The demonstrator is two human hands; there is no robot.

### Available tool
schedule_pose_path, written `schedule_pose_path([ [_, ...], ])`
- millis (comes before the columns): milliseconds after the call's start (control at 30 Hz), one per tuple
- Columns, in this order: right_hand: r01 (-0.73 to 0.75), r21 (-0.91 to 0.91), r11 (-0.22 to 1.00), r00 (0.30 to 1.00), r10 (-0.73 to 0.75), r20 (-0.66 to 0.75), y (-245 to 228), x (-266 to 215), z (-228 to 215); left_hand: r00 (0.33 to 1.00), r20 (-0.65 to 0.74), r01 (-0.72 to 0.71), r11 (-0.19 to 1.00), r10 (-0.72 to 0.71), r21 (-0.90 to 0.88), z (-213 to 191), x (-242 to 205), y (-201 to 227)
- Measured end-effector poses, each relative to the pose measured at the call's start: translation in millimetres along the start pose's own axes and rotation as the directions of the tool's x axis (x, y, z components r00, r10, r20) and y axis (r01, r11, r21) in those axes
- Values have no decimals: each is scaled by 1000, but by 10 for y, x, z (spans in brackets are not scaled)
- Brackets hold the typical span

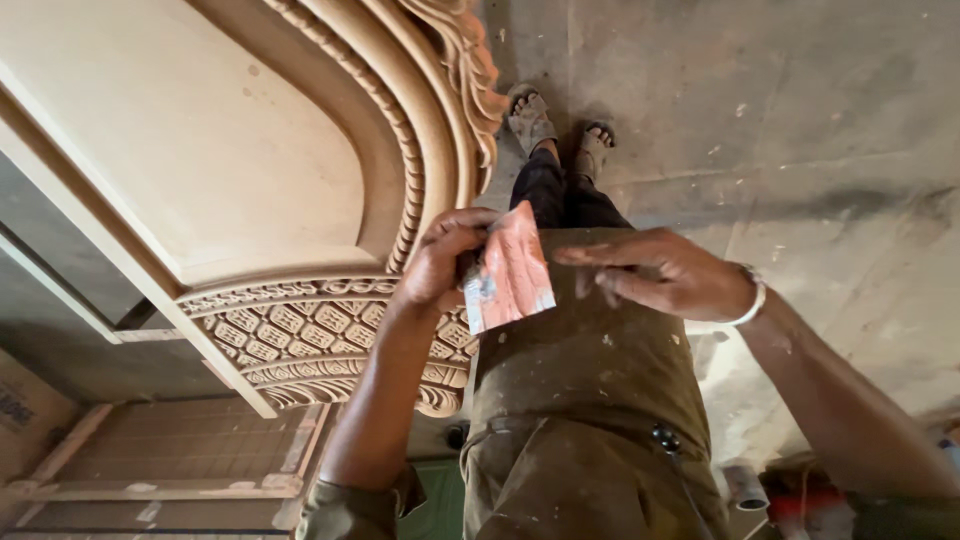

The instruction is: The person applies a reddish-brown putty to the carved details of a large wooden furniture piece using a small metal spatula. They repeatedly scoop the putty from a container and smooth it into the grooves of the floral and geometric carvings.

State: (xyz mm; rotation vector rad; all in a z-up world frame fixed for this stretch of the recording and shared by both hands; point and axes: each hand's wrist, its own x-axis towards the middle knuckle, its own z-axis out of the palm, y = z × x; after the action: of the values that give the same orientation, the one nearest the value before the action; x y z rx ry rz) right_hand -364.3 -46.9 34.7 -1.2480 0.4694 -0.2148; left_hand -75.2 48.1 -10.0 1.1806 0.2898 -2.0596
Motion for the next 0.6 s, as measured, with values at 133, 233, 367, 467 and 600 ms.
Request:
schedule_pose_path([
  [133, -315, -708, 632, 931, 349, -104, -95, -241, 36, 980, 184, -162, 812, 69, 561, -27, -27, 33],
  [233, -141, -741, 657, 987, 35, -157, -83, -212, 249, 957, 184, -289, 721, 223, 630, 73, -60, -43],
  [367, 43, -613, 789, 977, -163, -141, 15, -253, 268, 963, -14, -220, 818, 269, 532, 31, -136, -43],
  [467, 62, -184, 981, 988, -86, -126, 216, -187, 194, 907, -260, -225, 904, 331, 364, -147, -158, 1],
  [600, 88, 405, 910, 938, 61, -341, 419, 260, 212, 881, -190, -399, 896, 434, 197, -237, -284, 210],
])
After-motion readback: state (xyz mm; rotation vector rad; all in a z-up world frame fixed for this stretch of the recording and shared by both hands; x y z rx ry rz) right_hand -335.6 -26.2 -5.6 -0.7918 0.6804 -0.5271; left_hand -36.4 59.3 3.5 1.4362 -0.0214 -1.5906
